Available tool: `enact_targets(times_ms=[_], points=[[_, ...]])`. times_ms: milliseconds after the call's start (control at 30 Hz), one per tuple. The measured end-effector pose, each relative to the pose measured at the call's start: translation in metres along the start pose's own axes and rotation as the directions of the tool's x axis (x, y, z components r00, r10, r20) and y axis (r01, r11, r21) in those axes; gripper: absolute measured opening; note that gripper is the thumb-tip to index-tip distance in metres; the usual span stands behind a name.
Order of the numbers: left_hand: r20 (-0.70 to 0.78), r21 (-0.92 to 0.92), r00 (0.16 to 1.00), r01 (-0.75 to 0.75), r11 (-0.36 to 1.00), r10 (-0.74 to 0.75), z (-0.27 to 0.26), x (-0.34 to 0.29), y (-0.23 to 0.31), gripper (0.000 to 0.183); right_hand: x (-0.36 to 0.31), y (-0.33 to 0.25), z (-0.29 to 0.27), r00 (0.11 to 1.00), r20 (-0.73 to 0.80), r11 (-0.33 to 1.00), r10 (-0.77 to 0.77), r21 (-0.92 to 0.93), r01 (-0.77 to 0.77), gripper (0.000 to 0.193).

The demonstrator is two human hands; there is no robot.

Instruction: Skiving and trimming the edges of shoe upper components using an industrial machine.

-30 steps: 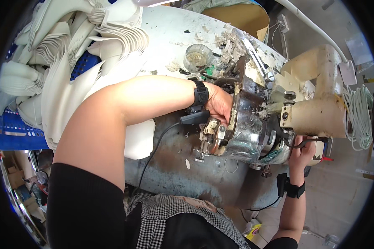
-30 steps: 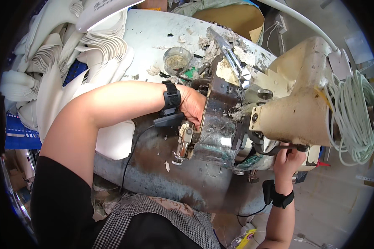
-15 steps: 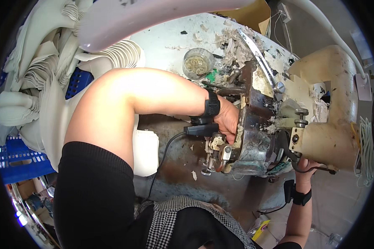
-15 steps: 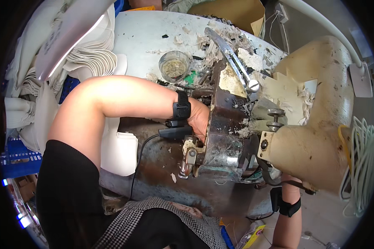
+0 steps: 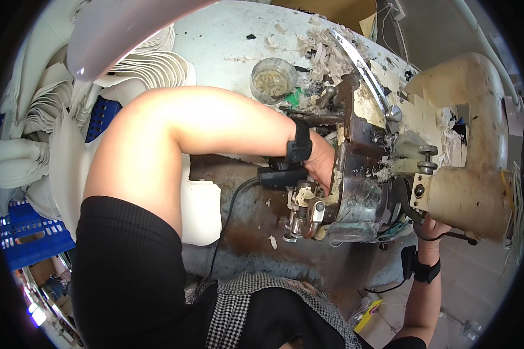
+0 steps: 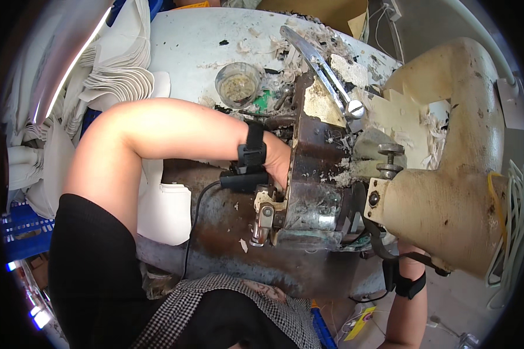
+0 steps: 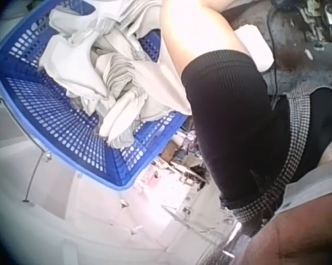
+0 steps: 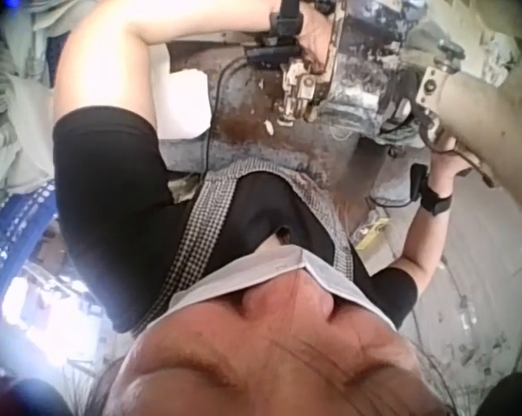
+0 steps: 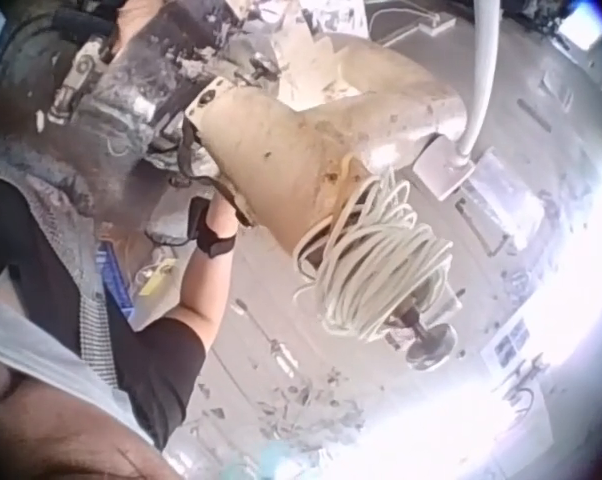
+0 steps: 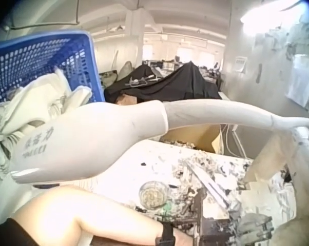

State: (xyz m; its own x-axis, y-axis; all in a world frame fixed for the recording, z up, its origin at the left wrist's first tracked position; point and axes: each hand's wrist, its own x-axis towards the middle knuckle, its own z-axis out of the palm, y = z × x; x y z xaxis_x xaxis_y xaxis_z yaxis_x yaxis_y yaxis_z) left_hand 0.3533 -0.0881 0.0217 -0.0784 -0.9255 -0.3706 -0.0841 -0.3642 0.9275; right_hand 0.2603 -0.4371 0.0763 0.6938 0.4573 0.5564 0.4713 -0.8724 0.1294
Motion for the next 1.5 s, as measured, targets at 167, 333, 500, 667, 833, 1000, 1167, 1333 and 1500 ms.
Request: enact_targets(times_ms=[167,333,500,667,833,1000,1167,1333,1500], points=[[-0.167,0.549,0.910,-0.235,0.802,0.381,0.002,-0.001,-0.011,0.041,0.003,-0.002,-0.001,1.000,-0.018,1.000,0.009,0.002,-0.009,0.023],[-0.230,0.575,0.859,-0.259,0.776,0.458,0.007,-0.013,-0.012,0.048,0.005,-0.005,-0.003,0.999,-0.024,1.000,0.022,0.000,-0.022,0.024],[-0.269,0.544,0.942,-0.023,0.839,0.200,0.004,-0.019,-0.001,0.053,0.007,-0.007,-0.006,0.999,-0.021,0.999,0.042,-0.016,-0.042,0.026],[-0.290,0.626,0.905,-0.065,0.777,0.310,0.011,-0.023,0.000,0.062,0.009,-0.012,-0.006,0.993,-0.029,0.993,0.113,0.030,-0.112,0.029],[-0.366,0.496,0.896,-0.041,0.867,0.251,0.012,-0.031,0.004,0.063,0.017,-0.022,-0.008,0.960,-0.032,0.939,0.279,0.218,-0.265,0.030],[-0.316,0.598,0.901,-0.055,0.799,0.298,0.012,-0.026,-0.001,0.055,0.029,-0.031,-0.012,0.967,-0.046,0.955,0.249,0.175,-0.238,0.029],[-0.340,0.214,0.933,-0.047,0.976,0.120,0.012,-0.031,-0.003,0.039,0.034,-0.034,-0.011,0.960,-0.071,0.950,0.272,0.178,-0.256,0.029],[-0.156,-0.013,0.965,0.210,0.978,-0.209,0.016,-0.041,0.018,0.039,0.031,-0.029,-0.012,0.959,-0.045,0.940,0.279,0.219,-0.263,0.031],[-0.456,0.202,0.889,0.146,0.968,-0.039,0.016,-0.044,0.022,0.032,0.031,-0.029,-0.018,0.913,0.129,0.878,0.386,0.252,-0.407,0.019]])
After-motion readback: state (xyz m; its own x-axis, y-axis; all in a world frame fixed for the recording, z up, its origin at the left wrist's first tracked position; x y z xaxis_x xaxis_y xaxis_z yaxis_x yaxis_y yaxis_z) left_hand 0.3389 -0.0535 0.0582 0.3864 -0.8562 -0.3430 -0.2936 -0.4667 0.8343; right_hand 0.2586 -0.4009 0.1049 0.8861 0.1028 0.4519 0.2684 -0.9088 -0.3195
